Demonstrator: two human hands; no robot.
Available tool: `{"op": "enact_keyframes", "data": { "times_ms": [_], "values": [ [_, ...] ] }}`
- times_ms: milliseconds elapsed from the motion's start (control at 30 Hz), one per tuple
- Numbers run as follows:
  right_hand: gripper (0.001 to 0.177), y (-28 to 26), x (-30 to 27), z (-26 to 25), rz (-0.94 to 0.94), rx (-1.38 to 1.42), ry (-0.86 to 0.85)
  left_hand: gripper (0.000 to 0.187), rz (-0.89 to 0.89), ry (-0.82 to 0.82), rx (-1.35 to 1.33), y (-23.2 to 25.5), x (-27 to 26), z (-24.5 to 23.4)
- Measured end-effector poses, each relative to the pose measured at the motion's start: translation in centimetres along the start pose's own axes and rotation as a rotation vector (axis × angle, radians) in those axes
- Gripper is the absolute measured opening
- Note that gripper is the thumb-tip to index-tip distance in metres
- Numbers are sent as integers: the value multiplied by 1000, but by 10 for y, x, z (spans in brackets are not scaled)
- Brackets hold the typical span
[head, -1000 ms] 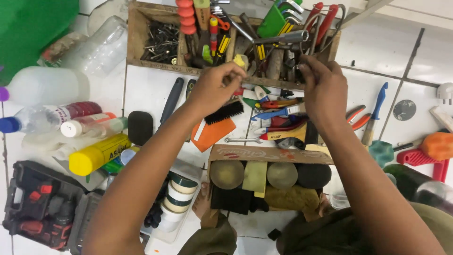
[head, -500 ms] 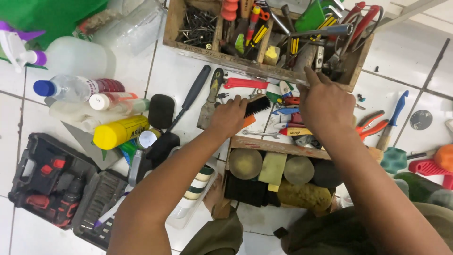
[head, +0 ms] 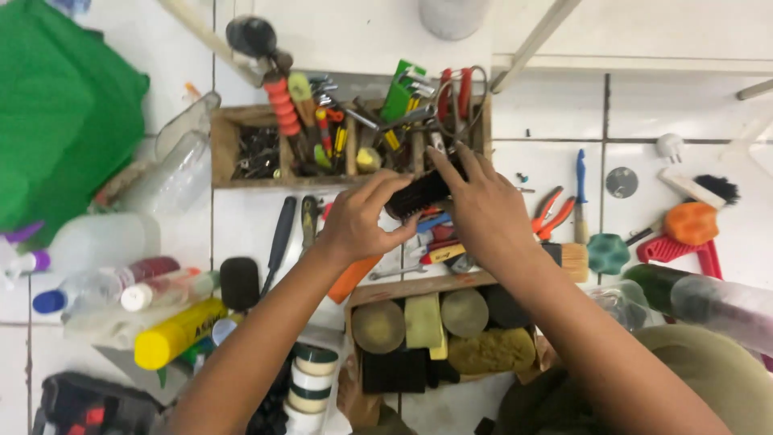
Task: The person organizes various tools and cleaning supplies on a tiled floor. They pick up and sort items such as brushes, pliers, and bottles, placing some into a wooden crate and others into a plastic container on a shelf.
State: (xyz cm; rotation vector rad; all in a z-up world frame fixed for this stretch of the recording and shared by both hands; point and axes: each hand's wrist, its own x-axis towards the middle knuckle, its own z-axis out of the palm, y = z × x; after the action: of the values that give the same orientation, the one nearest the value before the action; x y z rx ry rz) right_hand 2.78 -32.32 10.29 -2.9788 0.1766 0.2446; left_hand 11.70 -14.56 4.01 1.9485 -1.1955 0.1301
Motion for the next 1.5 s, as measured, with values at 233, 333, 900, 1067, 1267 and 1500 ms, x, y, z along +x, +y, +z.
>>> {"op": "enact_keyframes", "data": {
  "times_ms": [233, 333, 900, 1067, 1267, 1500],
  "values": [
    [52, 56, 42, 48, 264, 140, -8, 52, -37, -152, 79, -51, 55, 57],
    [54, 68, 48, 90, 250, 147, -61, 52, 60, -337, 217, -58, 45, 66],
    [45, 74, 55, 99, 92, 359, 146, 53, 85, 90, 262, -51, 52, 70],
    [51, 70, 51, 108, 86, 300, 49, 50, 45, 30, 476, -48, 52, 87],
    [61, 62, 51, 102, 96, 403, 43, 65, -329, -247, 424, -42, 63, 95],
    [80, 49, 47, 98, 72, 398, 153, 54, -718, -188, -31, -40, 69, 80]
  ]
}}
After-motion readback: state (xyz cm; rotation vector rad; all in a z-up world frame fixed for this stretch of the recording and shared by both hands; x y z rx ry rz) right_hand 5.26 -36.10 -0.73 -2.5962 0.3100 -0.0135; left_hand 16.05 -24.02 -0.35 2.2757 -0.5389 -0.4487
